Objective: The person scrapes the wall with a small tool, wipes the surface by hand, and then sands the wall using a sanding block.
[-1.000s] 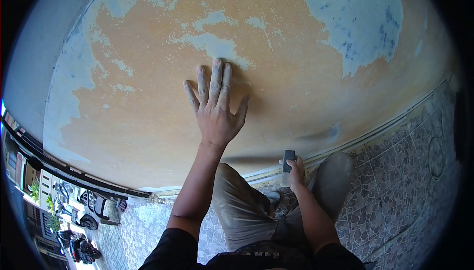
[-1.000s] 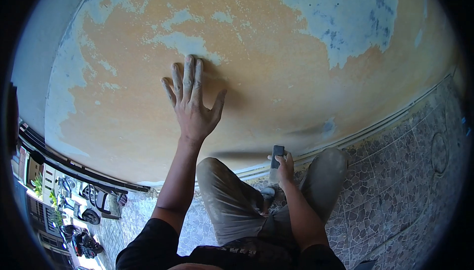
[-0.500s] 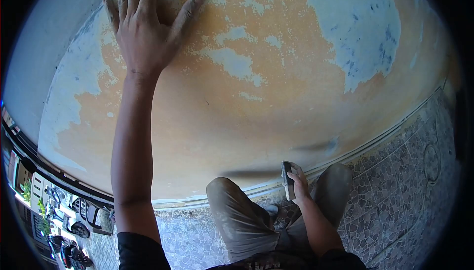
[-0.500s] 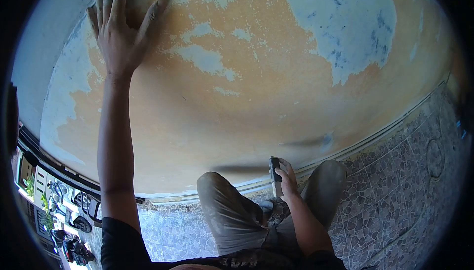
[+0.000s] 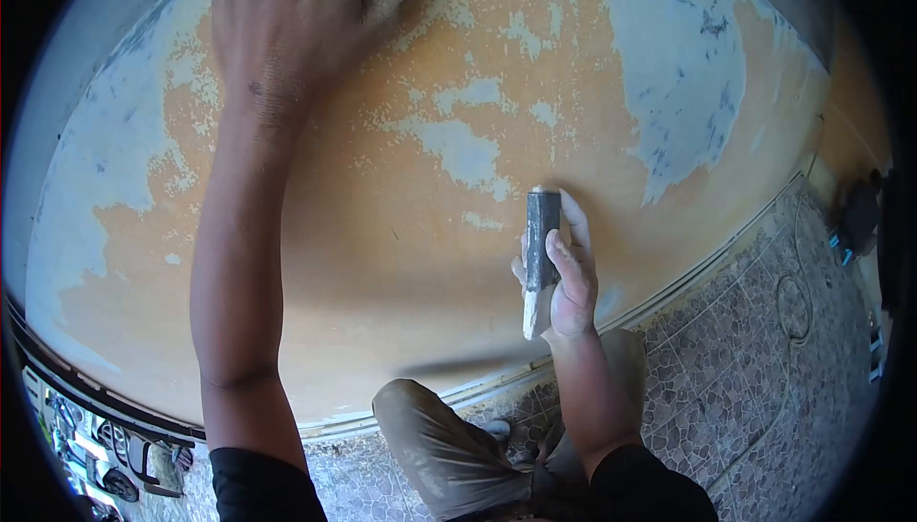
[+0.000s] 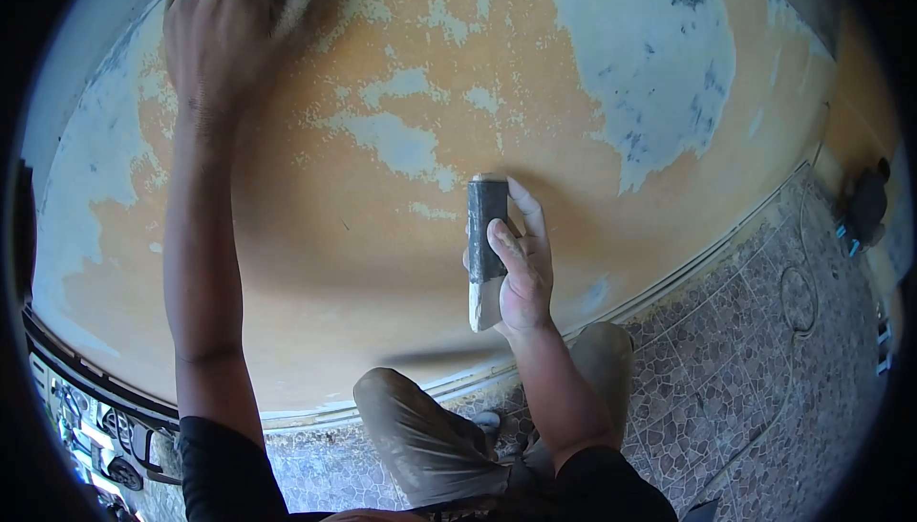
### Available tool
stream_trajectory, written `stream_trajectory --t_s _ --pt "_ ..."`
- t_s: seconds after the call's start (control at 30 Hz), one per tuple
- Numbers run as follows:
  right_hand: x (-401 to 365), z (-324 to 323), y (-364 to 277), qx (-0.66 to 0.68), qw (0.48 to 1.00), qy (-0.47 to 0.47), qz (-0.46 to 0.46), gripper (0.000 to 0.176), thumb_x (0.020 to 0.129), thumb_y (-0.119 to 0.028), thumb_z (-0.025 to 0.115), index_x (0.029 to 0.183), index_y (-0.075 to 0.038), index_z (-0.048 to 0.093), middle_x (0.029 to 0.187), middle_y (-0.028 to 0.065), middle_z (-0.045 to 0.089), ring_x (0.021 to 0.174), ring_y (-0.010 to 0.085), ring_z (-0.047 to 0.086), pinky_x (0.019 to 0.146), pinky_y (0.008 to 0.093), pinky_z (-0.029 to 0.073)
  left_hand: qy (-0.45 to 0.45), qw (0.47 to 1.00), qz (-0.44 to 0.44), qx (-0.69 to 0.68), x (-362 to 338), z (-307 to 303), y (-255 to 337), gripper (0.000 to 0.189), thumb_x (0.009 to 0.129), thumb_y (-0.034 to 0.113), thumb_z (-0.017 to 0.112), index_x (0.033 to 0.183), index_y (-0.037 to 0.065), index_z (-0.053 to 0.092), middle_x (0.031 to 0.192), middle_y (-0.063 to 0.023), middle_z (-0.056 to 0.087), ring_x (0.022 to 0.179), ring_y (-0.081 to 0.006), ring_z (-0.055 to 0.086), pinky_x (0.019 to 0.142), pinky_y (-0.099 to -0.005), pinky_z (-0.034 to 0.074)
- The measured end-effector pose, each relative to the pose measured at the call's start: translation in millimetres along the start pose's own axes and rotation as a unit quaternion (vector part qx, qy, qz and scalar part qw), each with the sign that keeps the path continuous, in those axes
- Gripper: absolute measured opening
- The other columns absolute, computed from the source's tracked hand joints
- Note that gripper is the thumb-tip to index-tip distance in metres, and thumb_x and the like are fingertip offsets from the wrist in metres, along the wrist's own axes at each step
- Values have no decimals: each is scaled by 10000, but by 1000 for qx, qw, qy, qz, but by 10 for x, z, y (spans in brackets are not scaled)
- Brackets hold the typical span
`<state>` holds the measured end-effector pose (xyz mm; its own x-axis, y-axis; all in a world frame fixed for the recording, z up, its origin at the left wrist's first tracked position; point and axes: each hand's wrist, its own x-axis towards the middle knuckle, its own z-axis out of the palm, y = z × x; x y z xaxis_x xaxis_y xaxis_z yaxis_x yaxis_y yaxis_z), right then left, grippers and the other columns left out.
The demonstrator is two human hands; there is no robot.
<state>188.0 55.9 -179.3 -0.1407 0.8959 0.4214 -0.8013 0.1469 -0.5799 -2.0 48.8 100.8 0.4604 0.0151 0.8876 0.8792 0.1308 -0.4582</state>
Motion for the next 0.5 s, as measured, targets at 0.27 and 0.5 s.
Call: stream_trajectory --t_s 0.27,0.5 --pt "385 418 112 -325 866 -19 -379 536 981 -31 691 1450 -7 433 1215 171 661 1002 150 638 847 293 538 84 995 46 -19 -74 118 -97 616 936 456 657 1284 -51 618 1244 -181 673 1185 -324 624 1133 -447 416" --pt "282 263 251 -535 668 -16 -518 471 900 52 745 1334 -6 573 1178 200 663 1035 296 646 859 391 564 25 1000 12 -7 -87 44 -100 607 903 424 710 1281 -43 624 1217 -158 675 1184 -315 624 1123 -459 428"
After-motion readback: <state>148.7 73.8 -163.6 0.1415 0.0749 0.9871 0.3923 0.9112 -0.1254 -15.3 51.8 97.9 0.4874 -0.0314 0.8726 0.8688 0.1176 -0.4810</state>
